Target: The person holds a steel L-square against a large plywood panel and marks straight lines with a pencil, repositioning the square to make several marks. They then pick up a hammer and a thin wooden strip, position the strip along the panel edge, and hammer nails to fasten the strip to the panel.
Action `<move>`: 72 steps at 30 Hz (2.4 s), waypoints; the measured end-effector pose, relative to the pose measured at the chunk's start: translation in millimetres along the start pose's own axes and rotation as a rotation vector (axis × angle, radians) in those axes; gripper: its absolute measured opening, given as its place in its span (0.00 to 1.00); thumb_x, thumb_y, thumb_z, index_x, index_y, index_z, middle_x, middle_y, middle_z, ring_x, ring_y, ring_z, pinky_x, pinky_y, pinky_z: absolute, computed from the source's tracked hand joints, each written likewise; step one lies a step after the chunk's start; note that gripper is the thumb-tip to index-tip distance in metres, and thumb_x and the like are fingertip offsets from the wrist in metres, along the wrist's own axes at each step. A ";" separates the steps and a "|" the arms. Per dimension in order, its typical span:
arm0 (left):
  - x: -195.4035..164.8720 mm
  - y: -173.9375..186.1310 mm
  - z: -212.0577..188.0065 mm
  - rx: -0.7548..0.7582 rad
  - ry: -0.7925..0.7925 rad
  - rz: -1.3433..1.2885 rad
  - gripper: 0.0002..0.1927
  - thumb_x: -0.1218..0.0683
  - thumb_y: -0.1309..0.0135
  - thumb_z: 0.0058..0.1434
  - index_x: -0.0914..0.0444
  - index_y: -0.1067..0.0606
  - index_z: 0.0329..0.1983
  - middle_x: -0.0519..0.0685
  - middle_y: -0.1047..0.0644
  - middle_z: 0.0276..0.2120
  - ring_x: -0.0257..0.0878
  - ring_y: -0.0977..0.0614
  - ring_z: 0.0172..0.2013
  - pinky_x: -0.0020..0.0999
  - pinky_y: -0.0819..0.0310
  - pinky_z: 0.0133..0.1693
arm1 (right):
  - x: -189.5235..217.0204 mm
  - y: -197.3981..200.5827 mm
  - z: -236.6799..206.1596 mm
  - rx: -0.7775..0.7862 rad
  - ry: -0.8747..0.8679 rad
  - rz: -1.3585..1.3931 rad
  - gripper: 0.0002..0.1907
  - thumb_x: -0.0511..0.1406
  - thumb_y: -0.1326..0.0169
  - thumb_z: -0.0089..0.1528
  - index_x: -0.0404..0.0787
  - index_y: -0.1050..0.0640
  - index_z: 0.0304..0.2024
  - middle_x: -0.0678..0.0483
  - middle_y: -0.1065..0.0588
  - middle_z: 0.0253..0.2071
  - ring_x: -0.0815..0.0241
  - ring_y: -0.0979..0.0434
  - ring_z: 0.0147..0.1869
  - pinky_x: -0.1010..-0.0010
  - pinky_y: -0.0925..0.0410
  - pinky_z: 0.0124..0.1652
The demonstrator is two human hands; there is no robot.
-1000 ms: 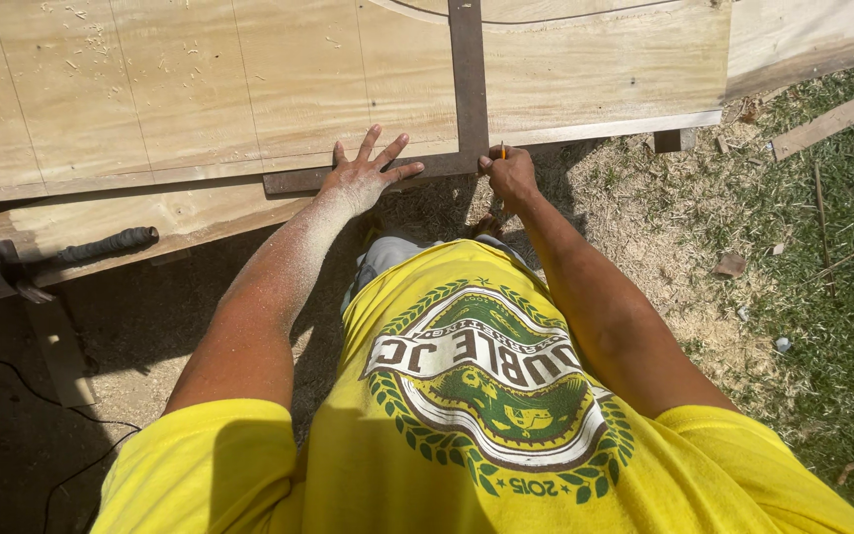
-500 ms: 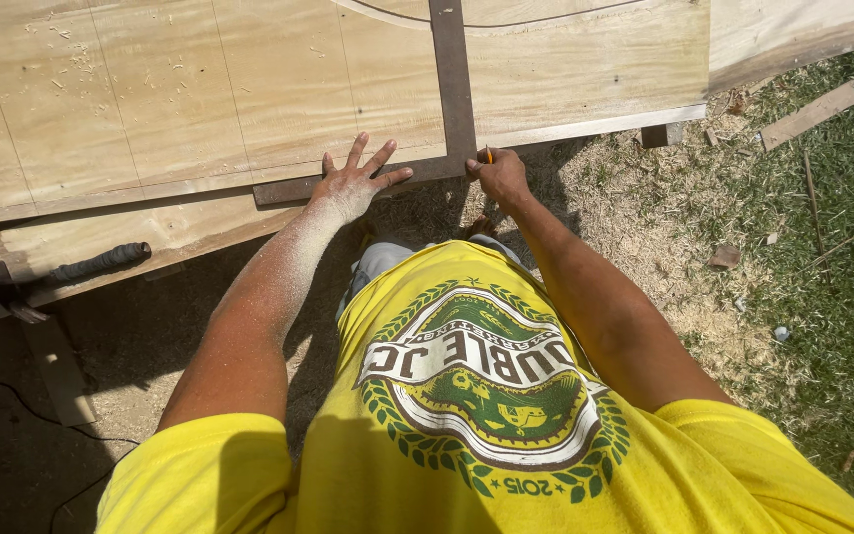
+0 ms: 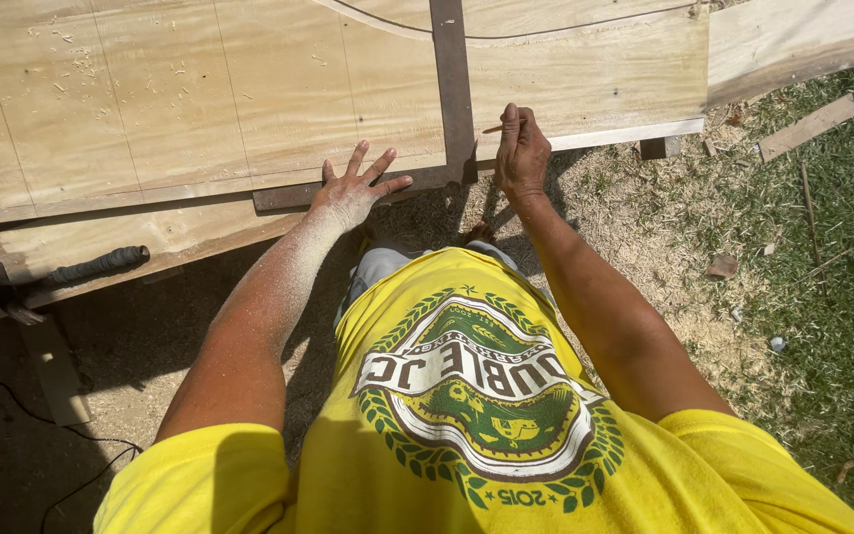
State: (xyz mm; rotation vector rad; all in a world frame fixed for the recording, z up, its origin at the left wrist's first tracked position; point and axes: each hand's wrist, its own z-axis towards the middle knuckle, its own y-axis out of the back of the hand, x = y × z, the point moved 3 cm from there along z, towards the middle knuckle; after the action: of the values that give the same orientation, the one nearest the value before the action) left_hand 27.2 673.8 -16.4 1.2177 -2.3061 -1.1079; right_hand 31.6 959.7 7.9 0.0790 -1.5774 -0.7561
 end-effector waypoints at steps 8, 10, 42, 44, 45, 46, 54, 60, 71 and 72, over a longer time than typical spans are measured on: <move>-0.9 1.3 1.0 0.006 0.015 0.031 0.47 0.65 0.59 0.67 0.21 0.54 0.74 0.30 0.70 0.78 0.48 0.68 0.77 0.77 0.55 0.67 | 29.0 -25.7 58.6 0.224 0.061 0.104 0.23 0.50 0.57 0.74 0.46 0.28 0.65 0.48 0.18 0.51 0.64 0.16 0.42 0.69 0.21 0.41; -0.2 0.5 2.1 -0.006 0.011 0.031 0.45 0.64 0.60 0.69 0.21 0.54 0.74 0.30 0.70 0.78 0.48 0.67 0.77 0.78 0.54 0.67 | 30.9 -28.2 66.1 0.262 0.021 0.107 0.23 0.50 0.57 0.74 0.46 0.28 0.65 0.48 0.18 0.52 0.64 0.16 0.40 0.69 0.21 0.40; -1.0 -0.8 1.9 -0.013 -0.004 -0.026 0.46 0.65 0.61 0.68 0.21 0.53 0.73 0.30 0.69 0.78 0.49 0.68 0.77 0.80 0.56 0.67 | 13.3 23.8 -8.6 0.495 -0.036 -0.294 0.16 0.41 0.51 0.72 0.43 0.21 0.58 0.43 0.18 0.41 0.50 0.15 0.42 0.55 0.25 0.41; -0.5 -1.8 2.3 -0.003 0.002 -0.011 0.48 0.66 0.60 0.67 0.21 0.54 0.74 0.30 0.69 0.78 0.49 0.68 0.77 0.80 0.56 0.66 | 20.6 37.0 -29.7 0.534 0.053 -0.299 0.17 0.41 0.53 0.72 0.41 0.21 0.57 0.42 0.18 0.41 0.48 0.15 0.41 0.54 0.25 0.40; -0.6 -2.0 2.2 -0.011 -0.004 -0.004 0.48 0.66 0.60 0.67 0.21 0.54 0.74 0.31 0.69 0.78 0.49 0.67 0.77 0.80 0.55 0.66 | 24.0 42.2 -38.8 0.555 0.097 -0.301 0.18 0.42 0.54 0.72 0.40 0.21 0.57 0.42 0.18 0.41 0.47 0.15 0.40 0.54 0.25 0.39; -0.9 -2.2 1.8 -0.020 -0.010 0.003 0.48 0.66 0.60 0.66 0.22 0.54 0.74 0.31 0.69 0.78 0.50 0.67 0.77 0.80 0.54 0.66 | 22.4 45.4 -47.4 0.661 0.037 -0.408 0.19 0.43 0.55 0.73 0.39 0.20 0.54 0.40 0.18 0.40 0.45 0.15 0.40 0.53 0.26 0.42; -3.0 4.2 0.3 -0.050 -0.023 0.027 0.41 0.61 0.61 0.71 0.22 0.53 0.74 0.32 0.67 0.79 0.51 0.64 0.77 0.81 0.49 0.64 | 0.3 20.4 -42.9 0.430 -0.038 -0.442 0.21 0.43 0.56 0.74 0.31 0.21 0.46 0.34 0.22 0.43 0.39 0.22 0.44 0.48 0.31 0.46; -2.7 5.5 -1.3 -0.059 -0.072 0.103 0.46 0.63 0.59 0.67 0.23 0.55 0.75 0.35 0.67 0.79 0.52 0.64 0.77 0.80 0.58 0.66 | -7.4 -13.7 -44.1 0.462 -0.456 -0.190 0.19 0.47 0.41 0.64 0.38 0.16 0.45 0.46 0.19 0.37 0.54 0.19 0.40 0.58 0.30 0.44; -88.2 42.3 54.9 -0.084 -0.186 0.127 0.45 0.62 0.58 0.68 0.26 0.56 0.76 0.36 0.68 0.79 0.57 0.64 0.77 0.80 0.57 0.66 | -58.8 66.4 -13.7 0.303 -0.603 0.049 0.12 0.39 0.43 0.67 0.37 0.18 0.41 0.55 0.20 0.31 0.66 0.24 0.32 0.69 0.31 0.35; -97.9 48.5 60.4 -0.086 -0.184 0.132 0.44 0.61 0.57 0.68 0.27 0.56 0.76 0.36 0.68 0.79 0.58 0.64 0.76 0.81 0.57 0.66 | -66.6 75.7 -10.9 0.306 -0.607 0.108 0.11 0.39 0.44 0.67 0.37 0.18 0.42 0.55 0.20 0.30 0.66 0.24 0.32 0.69 0.31 0.35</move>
State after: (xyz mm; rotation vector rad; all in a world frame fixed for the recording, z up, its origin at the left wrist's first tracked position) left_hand 23.1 798.5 -11.5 0.9533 -2.4046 -1.3048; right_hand 81.8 1045.6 -12.0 -0.0164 -2.2495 -0.4655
